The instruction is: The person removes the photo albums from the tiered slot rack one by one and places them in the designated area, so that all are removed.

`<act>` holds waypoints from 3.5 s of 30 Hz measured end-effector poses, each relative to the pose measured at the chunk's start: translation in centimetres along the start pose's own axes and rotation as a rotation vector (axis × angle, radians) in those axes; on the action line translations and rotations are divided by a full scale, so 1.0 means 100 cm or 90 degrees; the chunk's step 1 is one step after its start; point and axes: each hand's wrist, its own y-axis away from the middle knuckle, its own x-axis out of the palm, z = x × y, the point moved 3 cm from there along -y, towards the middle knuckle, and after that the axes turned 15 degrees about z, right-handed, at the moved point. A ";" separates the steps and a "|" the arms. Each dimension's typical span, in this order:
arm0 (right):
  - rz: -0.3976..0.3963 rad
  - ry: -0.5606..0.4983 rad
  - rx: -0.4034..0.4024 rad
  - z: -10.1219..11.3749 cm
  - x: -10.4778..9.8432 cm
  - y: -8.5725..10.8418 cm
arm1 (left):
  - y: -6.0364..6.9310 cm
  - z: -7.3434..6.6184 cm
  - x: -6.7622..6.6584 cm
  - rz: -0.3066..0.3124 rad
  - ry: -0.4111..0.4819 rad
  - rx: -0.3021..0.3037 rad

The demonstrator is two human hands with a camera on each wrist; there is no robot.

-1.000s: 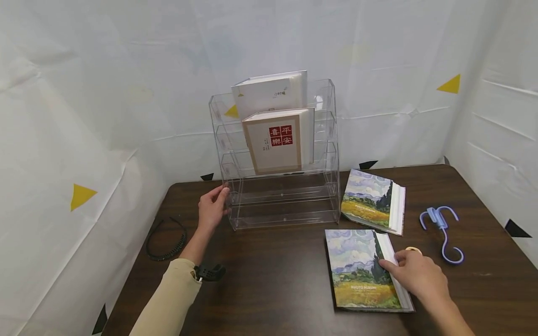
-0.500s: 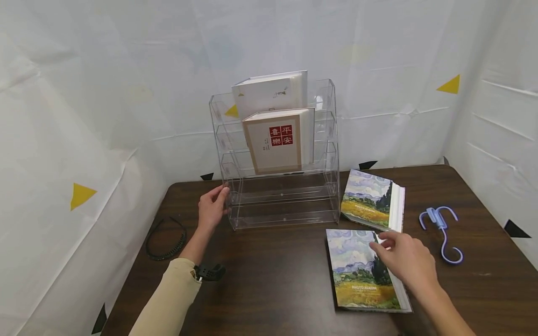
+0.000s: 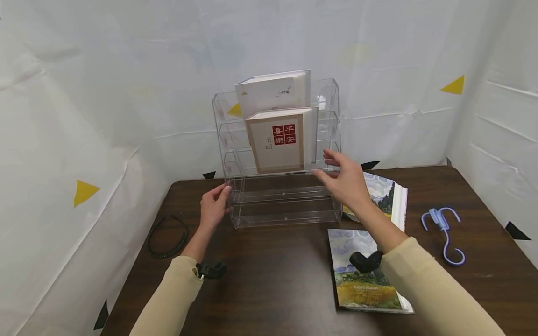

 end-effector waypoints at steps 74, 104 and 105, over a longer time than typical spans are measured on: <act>0.330 -0.391 0.417 -0.021 0.129 0.106 | 0.004 0.008 -0.002 -0.001 0.031 -0.010; 0.380 0.064 0.225 0.013 0.143 0.125 | 0.004 0.007 -0.002 0.006 0.025 0.003; 0.385 0.069 0.224 0.014 0.143 0.126 | 0.005 0.007 -0.002 0.007 0.026 0.006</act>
